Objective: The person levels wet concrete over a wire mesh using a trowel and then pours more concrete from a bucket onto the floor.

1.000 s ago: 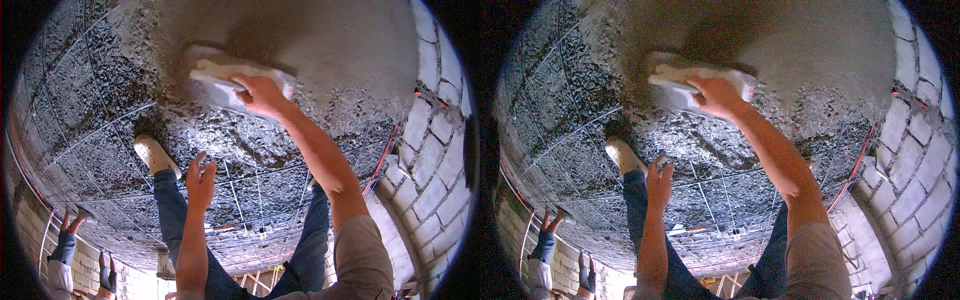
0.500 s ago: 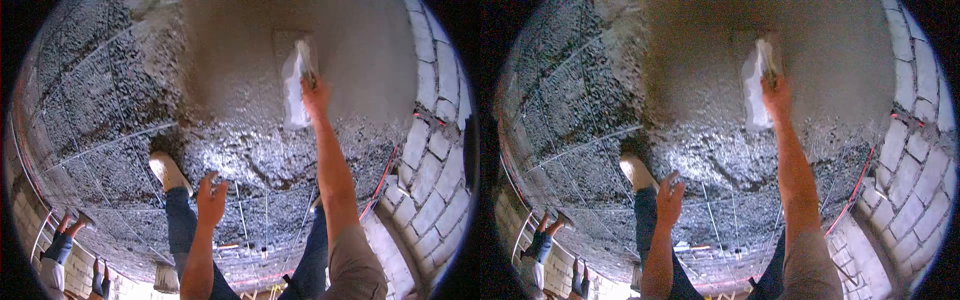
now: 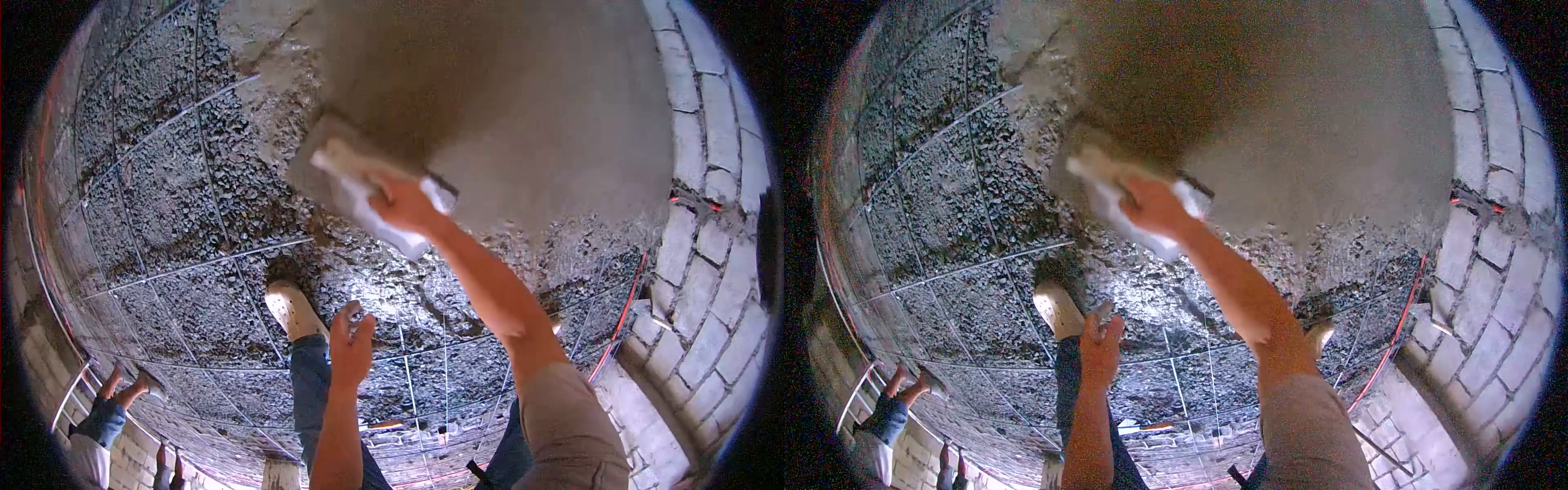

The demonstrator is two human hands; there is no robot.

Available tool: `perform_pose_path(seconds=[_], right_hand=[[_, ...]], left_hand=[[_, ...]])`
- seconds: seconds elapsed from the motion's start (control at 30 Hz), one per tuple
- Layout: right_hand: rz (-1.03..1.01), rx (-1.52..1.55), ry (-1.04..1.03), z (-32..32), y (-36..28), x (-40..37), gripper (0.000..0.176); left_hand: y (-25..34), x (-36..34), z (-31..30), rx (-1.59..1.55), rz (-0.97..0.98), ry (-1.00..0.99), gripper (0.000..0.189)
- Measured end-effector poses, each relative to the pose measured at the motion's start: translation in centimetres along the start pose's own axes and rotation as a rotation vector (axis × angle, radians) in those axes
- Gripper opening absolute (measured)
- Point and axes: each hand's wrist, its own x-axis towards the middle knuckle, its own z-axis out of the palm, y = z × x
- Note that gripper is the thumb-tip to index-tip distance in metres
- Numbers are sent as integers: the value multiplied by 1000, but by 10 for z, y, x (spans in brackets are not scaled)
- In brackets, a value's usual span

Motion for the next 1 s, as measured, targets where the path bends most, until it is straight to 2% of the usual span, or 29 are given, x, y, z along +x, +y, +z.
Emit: perform_pose_path(seconds=[0.03, 0.07, 0.13, 0.23, 0.27, 0.3, 0.37, 0.4, 0.47, 0.5, 0.53, 0.63, 0.7, 0.73, 0.77, 0.83, 0.87, 0.93, 0.97, 1.0], right_hand=[[70, -83, -308, -12, -20, -8, 52], [-11, -106, -304, -10, -16, -12, 53], [61, -25, -408, -27, -17, -8, 52], [76, -8, -233, -47, 4, 8, 51], [34, -42, -110, -53, 13, 18, 50], [139, -68, -100, -58, 25, 32, 50], [10, -62, 234, -77, 32, 56, 44], [48, -45, 284, -81, 50, 71, 43], [26, -119, 513, -96, 62, 92, 43], [260, -80, 501, -102, 74, 101, 43], [208, -115, 593, -110, 82, 106, 44], [372, 230, 644, -133, 129, 117, 43], [320, 145, 641, -145, 171, 128, 43], [141, -179, 600, -152, 191, 134, 43], [-38, -510, 613, -160, 211, 139, 43], [35, -481, 418, -164, 181, 123, 45], [432, 104, 316, -157, 126, 120, 47], [368, 318, 159, -153, 60, 104, 53], [389, 325, 151, -145, 61, 94, 53], [294, 281, 20, -142, 63, 87, 52]], left_hand=[[-7, 6, -2, -44, 77, -5, 46], [-3, 7, -2, -42, 92, -7, 46], [4, 6, -3, -3, 132, 30, 47], [6, 10, -4, 14, 127, 35, 45], [6, 11, -4, 47, 122, 31, 45], [8, 12, -4, 50, 118, 30, 45], [14, 12, -5, 46, 101, 17, 45], [12, 13, -6, 50, 94, 16, 45], [8, 16, -7, 104, 168, 35, 45], [15, 15, -8, 110, 156, 17, 46], [14, 16, -8, 106, 148, 17, 46], [13, 14, -11, 30, 141, 36, 45], [11, 13, -12, -10, 94, 24, 45], [11, 14, -12, -40, 59, 10, 45], [15, 14, -13, 87, 164, 32, 44], [15, 15, -13, 110, 122, 22, 43], [13, 13, -11, 138, 131, 24, 42], [15, 12, -5, 157, 133, 39, 43], [14, 11, -3, 177, 163, 63, 43], [12, 12, 0, 178, 152, 57, 43]])
